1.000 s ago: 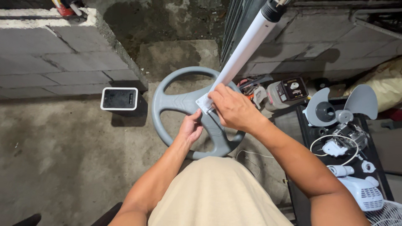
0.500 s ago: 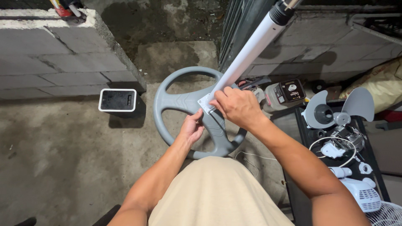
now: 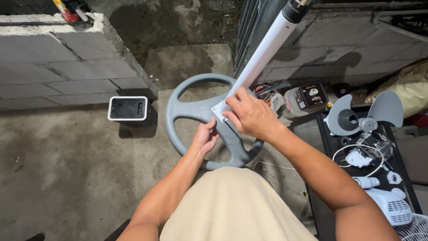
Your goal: The person attaches a white pole to a grey circular base using a screwdriver. They tighten the screws to secure the pole, then insert a metal rod into the center of the base.
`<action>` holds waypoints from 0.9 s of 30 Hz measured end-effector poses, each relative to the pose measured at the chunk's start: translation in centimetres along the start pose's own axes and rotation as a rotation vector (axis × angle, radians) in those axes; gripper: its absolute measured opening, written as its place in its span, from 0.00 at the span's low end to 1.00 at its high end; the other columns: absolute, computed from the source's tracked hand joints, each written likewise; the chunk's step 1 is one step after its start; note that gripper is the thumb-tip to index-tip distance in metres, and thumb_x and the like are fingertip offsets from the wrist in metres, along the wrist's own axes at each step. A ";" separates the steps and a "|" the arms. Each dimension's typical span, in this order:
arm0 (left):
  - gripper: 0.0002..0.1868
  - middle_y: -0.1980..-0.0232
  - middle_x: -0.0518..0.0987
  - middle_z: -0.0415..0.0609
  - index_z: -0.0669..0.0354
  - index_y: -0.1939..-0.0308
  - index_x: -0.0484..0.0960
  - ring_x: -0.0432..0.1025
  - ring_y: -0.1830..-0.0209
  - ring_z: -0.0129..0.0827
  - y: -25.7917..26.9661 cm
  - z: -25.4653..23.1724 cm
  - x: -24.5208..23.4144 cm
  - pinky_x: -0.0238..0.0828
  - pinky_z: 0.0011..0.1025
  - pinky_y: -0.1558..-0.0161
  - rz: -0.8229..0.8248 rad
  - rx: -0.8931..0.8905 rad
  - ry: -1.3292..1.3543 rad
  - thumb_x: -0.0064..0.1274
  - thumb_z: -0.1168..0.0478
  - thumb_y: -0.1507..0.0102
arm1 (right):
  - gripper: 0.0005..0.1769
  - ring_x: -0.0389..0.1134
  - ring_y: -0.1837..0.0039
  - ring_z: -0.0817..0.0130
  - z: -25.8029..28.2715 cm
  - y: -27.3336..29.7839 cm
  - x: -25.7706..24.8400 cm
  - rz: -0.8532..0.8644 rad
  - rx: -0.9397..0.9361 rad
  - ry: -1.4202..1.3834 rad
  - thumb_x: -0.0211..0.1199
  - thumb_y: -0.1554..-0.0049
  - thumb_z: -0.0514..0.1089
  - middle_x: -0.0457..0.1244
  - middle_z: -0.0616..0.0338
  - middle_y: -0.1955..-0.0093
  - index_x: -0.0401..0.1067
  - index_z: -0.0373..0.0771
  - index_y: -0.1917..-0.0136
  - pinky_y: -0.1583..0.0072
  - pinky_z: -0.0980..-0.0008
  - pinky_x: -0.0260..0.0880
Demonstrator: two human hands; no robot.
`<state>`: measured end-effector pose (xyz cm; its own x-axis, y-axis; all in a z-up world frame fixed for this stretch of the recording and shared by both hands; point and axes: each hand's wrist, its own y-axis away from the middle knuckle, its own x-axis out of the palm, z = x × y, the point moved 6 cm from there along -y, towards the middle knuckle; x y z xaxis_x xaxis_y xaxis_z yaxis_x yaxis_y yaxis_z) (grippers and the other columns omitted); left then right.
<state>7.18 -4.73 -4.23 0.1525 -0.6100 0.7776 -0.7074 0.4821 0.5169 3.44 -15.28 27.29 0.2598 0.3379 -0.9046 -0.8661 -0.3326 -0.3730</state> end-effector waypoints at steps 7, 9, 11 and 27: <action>0.16 0.45 0.78 0.42 0.48 0.41 0.75 0.71 0.46 0.32 0.1 0.3 -0.5 0.73 0.37 0.43 -0.054 -0.029 -0.006 0.53 0.61 0.33 | 0.10 0.69 0.56 0.49 -0.7 -0.1 1.4 0.125 0.101 0.006 0.65 0.37 0.46 0.60 0.49 0.52 0.69 0.39 0.48 0.55 0.53 0.71; 0.17 0.45 0.78 0.41 0.46 0.41 0.75 0.71 0.46 0.32 0.3 0.3 -0.3 0.72 0.37 0.44 -0.049 -0.029 -0.012 0.53 0.60 0.34 | 0.12 0.70 0.55 0.51 -1.1 -0.1 1.8 0.231 0.160 0.104 0.64 0.35 0.51 0.61 0.51 0.55 0.70 0.42 0.49 0.56 0.53 0.71; 0.17 0.45 0.77 0.42 0.47 0.40 0.75 0.70 0.46 0.33 0.3 0.3 -0.4 0.72 0.36 0.44 -0.039 -0.023 -0.007 0.53 0.60 0.33 | 0.12 0.70 0.55 0.51 -0.5 -0.3 1.3 0.188 0.130 0.086 0.64 0.39 0.50 0.61 0.51 0.55 0.70 0.41 0.49 0.57 0.54 0.70; 0.12 0.48 0.79 0.45 0.55 0.45 0.77 0.72 0.48 0.33 0.6 -0.7 -0.9 0.73 0.35 0.44 -0.003 0.017 0.039 0.54 0.61 0.32 | 0.14 0.69 0.53 0.48 -0.2 0.2 1.1 0.043 -0.012 -0.145 0.64 0.41 0.41 0.60 0.47 0.50 0.69 0.38 0.43 0.52 0.55 0.70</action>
<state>7.07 -3.46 -4.33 0.1809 -0.5860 0.7898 -0.7188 0.4694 0.5129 3.59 -15.15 26.18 0.1575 0.4468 -0.8807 -0.8698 -0.3595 -0.3380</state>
